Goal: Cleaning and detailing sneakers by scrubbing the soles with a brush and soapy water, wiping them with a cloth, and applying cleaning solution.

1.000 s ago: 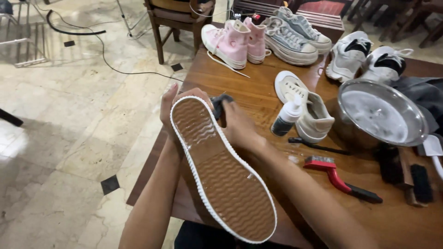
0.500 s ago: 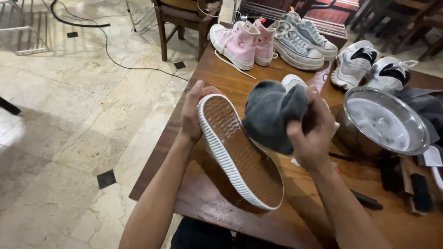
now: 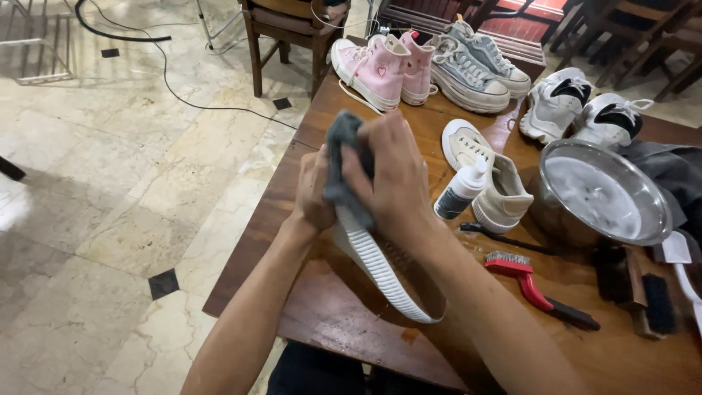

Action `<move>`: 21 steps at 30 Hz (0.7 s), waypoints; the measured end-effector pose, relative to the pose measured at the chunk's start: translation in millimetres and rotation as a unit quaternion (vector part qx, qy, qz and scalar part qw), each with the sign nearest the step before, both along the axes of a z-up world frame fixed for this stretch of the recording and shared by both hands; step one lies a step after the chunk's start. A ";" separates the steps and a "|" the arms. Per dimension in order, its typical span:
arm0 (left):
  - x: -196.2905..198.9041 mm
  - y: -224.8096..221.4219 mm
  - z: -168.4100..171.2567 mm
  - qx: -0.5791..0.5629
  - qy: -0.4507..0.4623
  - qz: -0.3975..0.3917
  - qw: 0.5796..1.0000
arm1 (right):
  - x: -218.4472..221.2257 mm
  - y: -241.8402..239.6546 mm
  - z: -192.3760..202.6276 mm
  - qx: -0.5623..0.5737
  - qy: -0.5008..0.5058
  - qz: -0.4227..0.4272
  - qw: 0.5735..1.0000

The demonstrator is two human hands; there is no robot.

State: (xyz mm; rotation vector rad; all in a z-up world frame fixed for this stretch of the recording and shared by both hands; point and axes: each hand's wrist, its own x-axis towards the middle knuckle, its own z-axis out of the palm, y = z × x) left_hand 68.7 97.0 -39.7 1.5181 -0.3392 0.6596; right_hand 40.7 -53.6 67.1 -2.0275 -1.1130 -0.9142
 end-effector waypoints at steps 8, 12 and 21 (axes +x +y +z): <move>-11.0 -6.6 22.2 -0.005 -0.028 0.007 1.000 | -21.2 -14.8 -9.8 -0.062 0.010 -0.030 0.998; -20.1 -8.6 34.7 -0.013 -0.012 -0.014 1.000 | -59.5 -67.2 -45.9 -0.128 0.029 -0.044 0.990; -15.1 -15.2 26.8 -0.043 -0.005 -0.056 0.998 | -29.9 -86.6 -65.6 -0.064 0.017 -0.072 0.995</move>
